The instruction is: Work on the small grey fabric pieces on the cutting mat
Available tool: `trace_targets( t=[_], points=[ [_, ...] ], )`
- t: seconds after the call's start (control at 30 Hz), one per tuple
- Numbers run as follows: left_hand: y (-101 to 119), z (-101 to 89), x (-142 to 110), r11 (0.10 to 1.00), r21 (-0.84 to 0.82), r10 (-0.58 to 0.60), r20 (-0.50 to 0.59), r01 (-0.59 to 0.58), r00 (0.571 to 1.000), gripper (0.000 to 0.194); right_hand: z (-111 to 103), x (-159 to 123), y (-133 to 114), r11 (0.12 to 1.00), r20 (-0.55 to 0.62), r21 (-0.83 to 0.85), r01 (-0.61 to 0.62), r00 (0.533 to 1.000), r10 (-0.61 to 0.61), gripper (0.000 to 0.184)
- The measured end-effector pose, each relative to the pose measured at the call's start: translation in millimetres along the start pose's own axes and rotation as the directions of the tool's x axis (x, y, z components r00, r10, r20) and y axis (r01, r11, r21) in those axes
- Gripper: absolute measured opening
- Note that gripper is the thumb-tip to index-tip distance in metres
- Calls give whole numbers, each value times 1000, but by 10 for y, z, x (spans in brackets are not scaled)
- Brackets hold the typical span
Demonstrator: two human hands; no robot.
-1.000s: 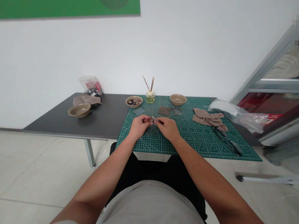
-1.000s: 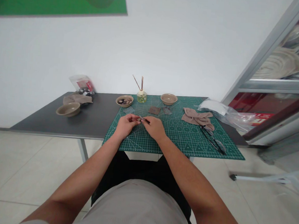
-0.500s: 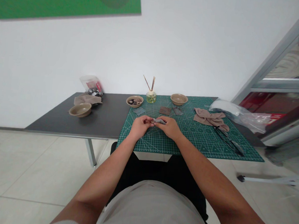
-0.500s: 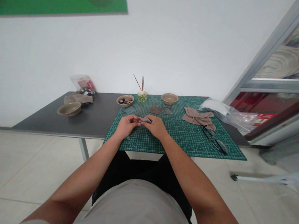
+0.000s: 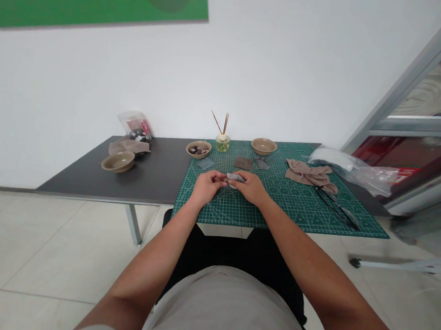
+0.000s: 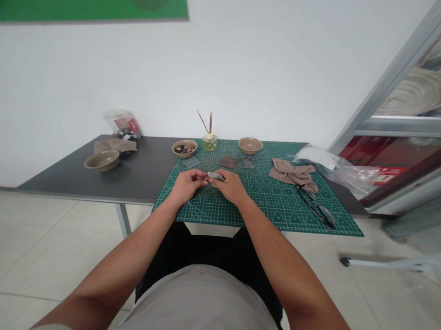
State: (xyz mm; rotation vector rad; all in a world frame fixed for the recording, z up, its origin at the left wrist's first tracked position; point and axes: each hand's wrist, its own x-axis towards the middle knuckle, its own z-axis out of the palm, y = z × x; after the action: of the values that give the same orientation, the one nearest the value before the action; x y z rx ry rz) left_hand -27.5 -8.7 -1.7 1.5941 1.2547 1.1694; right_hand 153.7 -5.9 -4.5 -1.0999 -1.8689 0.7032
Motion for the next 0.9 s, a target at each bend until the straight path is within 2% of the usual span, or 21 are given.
trace_targets(
  t=[0.2,0.37,0.6,0.9],
  points=[
    [-1,0,-1,1000,5,-2,7,2,1000,21,15,-17,-36,998,-45,-68,7,999,-10,16],
    [9,-8,-4,999,44,13,-16,-13,1000,20,26,-24,-55,994,-30,-104,33,999,-37,16],
    [-4,-7,1,996,91,25,8,-25,1000,18,13,-31,-55,992,-48,-125,14,999,-20,14],
    [-50,-6,12,996,88,24,27,-26,999,16,17,-28,-53,998,-23,-58,28,999,-29,14]
  ],
)
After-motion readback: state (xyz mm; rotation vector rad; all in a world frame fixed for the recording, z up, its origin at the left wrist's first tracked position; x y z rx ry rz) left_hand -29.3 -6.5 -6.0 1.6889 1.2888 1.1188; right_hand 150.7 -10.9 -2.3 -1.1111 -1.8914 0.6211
